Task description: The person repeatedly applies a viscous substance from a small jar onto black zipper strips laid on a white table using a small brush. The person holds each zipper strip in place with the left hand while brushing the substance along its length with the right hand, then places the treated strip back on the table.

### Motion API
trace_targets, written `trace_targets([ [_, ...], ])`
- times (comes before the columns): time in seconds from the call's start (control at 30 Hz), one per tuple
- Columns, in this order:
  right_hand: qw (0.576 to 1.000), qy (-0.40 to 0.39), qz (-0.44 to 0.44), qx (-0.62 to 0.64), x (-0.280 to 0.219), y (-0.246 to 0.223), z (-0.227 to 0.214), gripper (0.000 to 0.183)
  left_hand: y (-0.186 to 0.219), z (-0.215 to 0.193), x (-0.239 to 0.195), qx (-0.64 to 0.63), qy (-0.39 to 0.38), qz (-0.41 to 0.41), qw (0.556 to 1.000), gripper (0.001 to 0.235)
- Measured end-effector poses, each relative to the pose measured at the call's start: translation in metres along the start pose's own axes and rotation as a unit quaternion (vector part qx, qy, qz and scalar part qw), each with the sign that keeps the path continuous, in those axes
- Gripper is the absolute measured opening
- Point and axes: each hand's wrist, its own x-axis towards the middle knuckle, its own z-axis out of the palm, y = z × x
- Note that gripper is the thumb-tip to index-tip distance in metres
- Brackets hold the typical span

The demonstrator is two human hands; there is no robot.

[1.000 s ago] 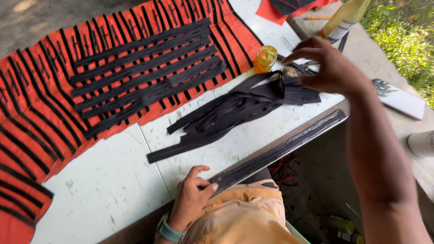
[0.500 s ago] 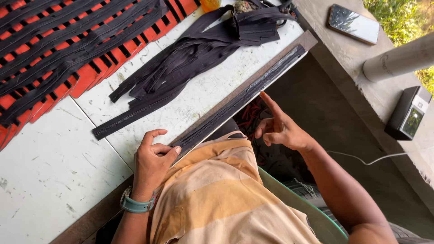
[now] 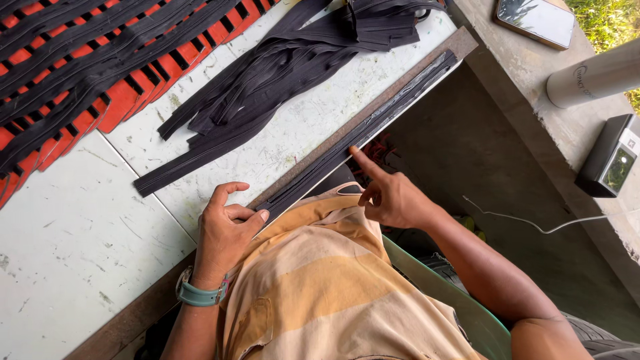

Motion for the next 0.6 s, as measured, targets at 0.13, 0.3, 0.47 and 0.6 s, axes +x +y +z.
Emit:
trace_targets([
  [0.13,0.994,-0.02,0.02,-0.103,-0.001,-0.023,0.016,0.106,0.003,-0.002,-0.002,-0.012,-0.003,-0.008,1.0,0.053],
  [0.3,0.974,-0.037,-0.003,-0.225,-0.003,-0.04,0.029,0.099,0.006,-0.003,-0.002,0.002,-0.009,-0.002,1.0,0.054],
  [0.47,0.99,0.053,-0.102,-0.086,-0.004,-0.026,0.041,0.092,0.007,-0.006,-0.004,0.007,-0.016,0.01,1.0,0.053],
  [0.6,0.931,0.151,-0.236,-0.236,-0.006,-0.02,0.052,0.079,-0.002,-0.003,-0.005,-0.004,-0.012,0.019,1.0,0.051],
])
